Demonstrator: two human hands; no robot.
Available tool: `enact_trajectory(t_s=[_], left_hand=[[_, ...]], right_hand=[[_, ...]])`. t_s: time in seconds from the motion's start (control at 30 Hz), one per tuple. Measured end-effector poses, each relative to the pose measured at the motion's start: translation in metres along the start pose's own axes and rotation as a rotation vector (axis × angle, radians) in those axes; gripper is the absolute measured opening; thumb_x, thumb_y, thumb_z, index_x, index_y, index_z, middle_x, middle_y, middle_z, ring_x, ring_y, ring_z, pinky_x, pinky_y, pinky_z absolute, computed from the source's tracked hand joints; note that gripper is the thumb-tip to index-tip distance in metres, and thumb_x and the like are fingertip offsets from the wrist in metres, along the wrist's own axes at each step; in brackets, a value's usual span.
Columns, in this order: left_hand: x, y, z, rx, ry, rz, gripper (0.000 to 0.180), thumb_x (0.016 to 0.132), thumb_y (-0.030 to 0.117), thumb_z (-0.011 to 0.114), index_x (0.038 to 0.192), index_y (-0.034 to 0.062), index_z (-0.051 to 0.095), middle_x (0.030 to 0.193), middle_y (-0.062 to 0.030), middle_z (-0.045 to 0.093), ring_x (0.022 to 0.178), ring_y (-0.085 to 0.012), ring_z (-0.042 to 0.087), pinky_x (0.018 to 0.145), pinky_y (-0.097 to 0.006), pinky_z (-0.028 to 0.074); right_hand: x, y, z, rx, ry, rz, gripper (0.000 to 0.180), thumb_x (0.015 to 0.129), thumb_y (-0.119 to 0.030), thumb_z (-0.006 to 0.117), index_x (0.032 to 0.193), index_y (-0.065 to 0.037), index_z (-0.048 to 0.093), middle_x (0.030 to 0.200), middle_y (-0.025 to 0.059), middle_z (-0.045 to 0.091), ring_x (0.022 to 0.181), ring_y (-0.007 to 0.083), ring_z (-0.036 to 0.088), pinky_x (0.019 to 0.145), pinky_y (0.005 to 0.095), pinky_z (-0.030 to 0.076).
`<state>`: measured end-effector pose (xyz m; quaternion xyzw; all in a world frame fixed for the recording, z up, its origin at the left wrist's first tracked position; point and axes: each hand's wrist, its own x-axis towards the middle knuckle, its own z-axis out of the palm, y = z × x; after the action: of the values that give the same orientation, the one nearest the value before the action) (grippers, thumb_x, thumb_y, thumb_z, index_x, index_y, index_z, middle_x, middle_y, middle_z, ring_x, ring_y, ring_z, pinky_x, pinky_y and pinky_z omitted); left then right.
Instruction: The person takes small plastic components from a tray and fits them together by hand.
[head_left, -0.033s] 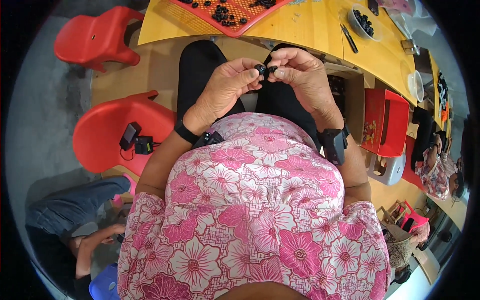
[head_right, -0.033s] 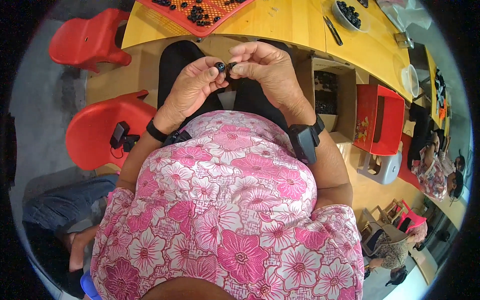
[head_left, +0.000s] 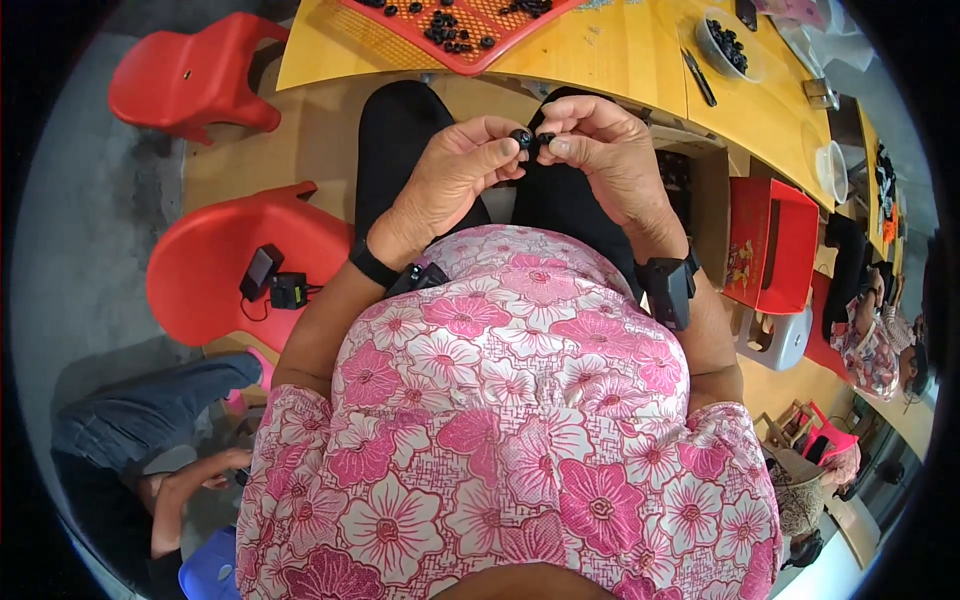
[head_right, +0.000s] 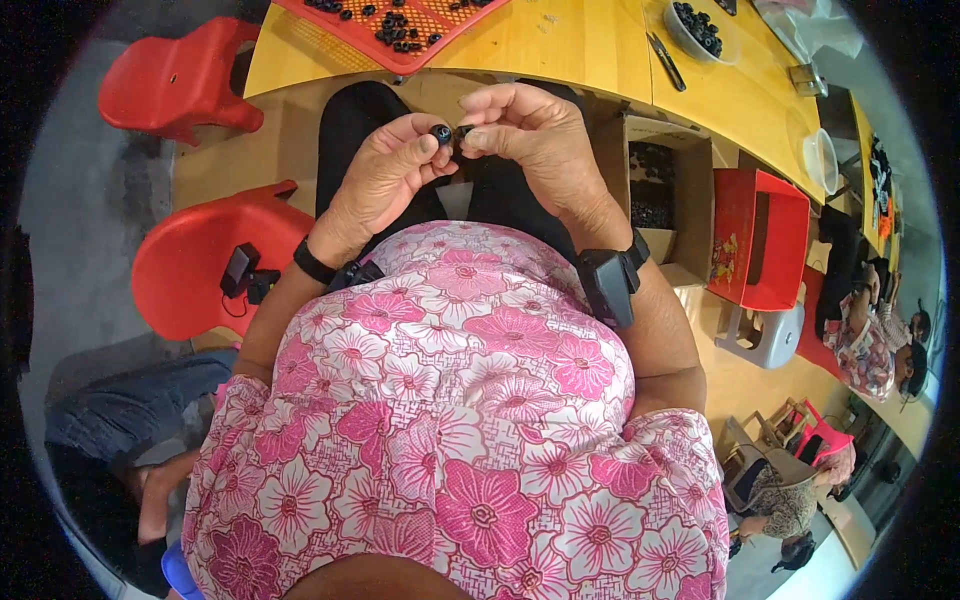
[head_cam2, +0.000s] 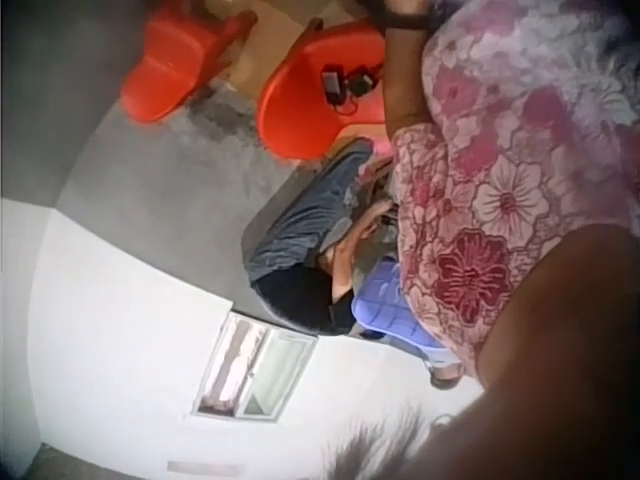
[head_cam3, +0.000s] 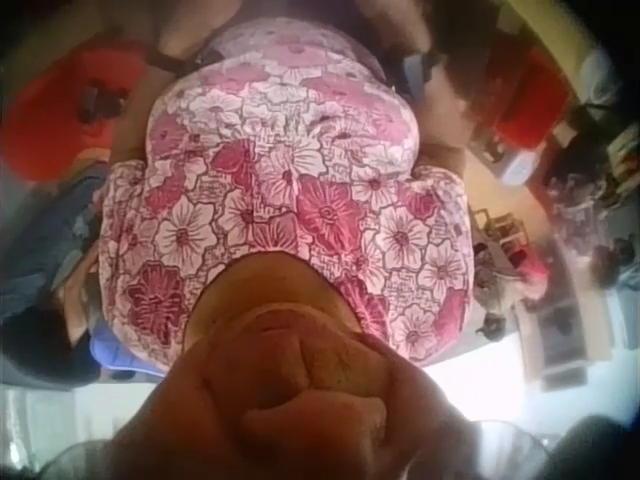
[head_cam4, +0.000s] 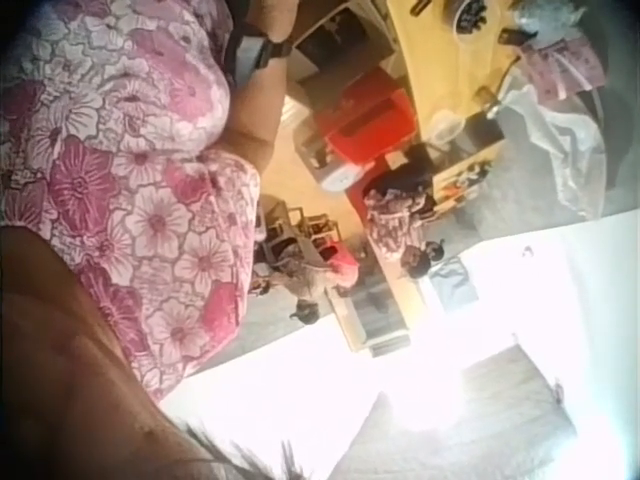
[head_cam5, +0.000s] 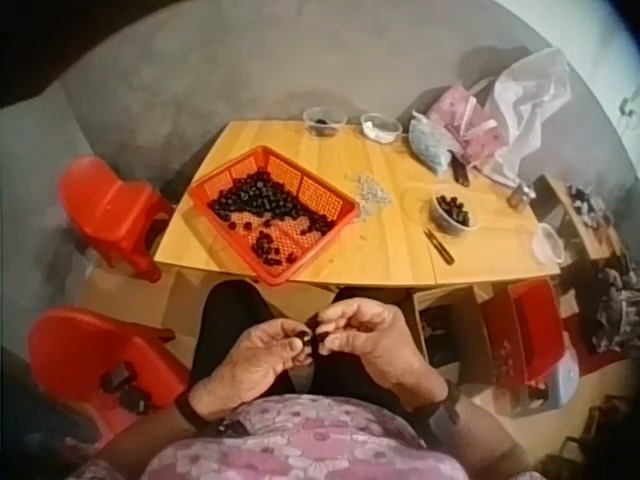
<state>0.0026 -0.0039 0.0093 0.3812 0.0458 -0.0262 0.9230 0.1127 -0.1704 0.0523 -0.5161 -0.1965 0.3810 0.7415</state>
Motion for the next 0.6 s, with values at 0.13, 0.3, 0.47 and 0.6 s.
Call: enact_trajectory(t_s=[0.13, 0.3, 0.47, 0.6], left_hand=[[0.0008, 0.0002, -0.0008, 0.043, 0.004, 0.007, 0.02, 0.087, 0.015, 0.063, 0.104, 0.0048, 0.06, 0.088, -0.0012, 0.062, 0.081, -0.0104, 0.058, 0.082, -0.03, 0.05], [-0.0003, 0.0018, -0.0008, 0.078, 0.023, 0.019, 0.017, 0.087, 0.013, 0.063, 0.102, 0.0052, 0.061, 0.088, -0.0009, 0.063, 0.08, -0.0104, 0.059, 0.082, -0.03, 0.05], [-0.001, 0.0021, -0.0028, 0.061, 0.012, 0.019, 0.017, 0.087, 0.013, 0.064, 0.101, 0.0051, 0.061, 0.088, -0.0008, 0.063, 0.079, -0.0102, 0.059, 0.081, -0.03, 0.05], [-0.0007, 0.002, -0.0025, 0.073, 0.02, 0.021, 0.017, 0.087, 0.014, 0.064, 0.101, 0.0049, 0.061, 0.088, -0.001, 0.063, 0.079, -0.0102, 0.059, 0.081, -0.03, 0.05]], right_hand=[[0.0015, -0.0023, 0.0024, -0.071, 0.011, -0.022, 0.026, 0.077, 0.007, 0.066, 0.102, 0.0, 0.064, 0.088, 0.0049, 0.065, 0.077, 0.0111, 0.063, 0.073, 0.024, 0.053], [0.0036, -0.0029, 0.0046, -0.169, 0.005, -0.068, 0.027, 0.076, 0.007, 0.067, 0.102, -0.001, 0.064, 0.087, 0.0044, 0.066, 0.078, 0.0103, 0.063, 0.074, 0.0233, 0.053], [0.004, -0.0041, 0.0062, -0.282, 0.011, -0.088, 0.027, 0.076, 0.007, 0.067, 0.101, -0.002, 0.065, 0.087, 0.0033, 0.066, 0.08, 0.0096, 0.062, 0.075, 0.0229, 0.053], [0.0039, -0.0047, 0.0053, -0.281, 0.004, -0.102, 0.026, 0.076, 0.007, 0.067, 0.101, -0.002, 0.066, 0.087, 0.0031, 0.066, 0.081, 0.0095, 0.062, 0.075, 0.0228, 0.053]])
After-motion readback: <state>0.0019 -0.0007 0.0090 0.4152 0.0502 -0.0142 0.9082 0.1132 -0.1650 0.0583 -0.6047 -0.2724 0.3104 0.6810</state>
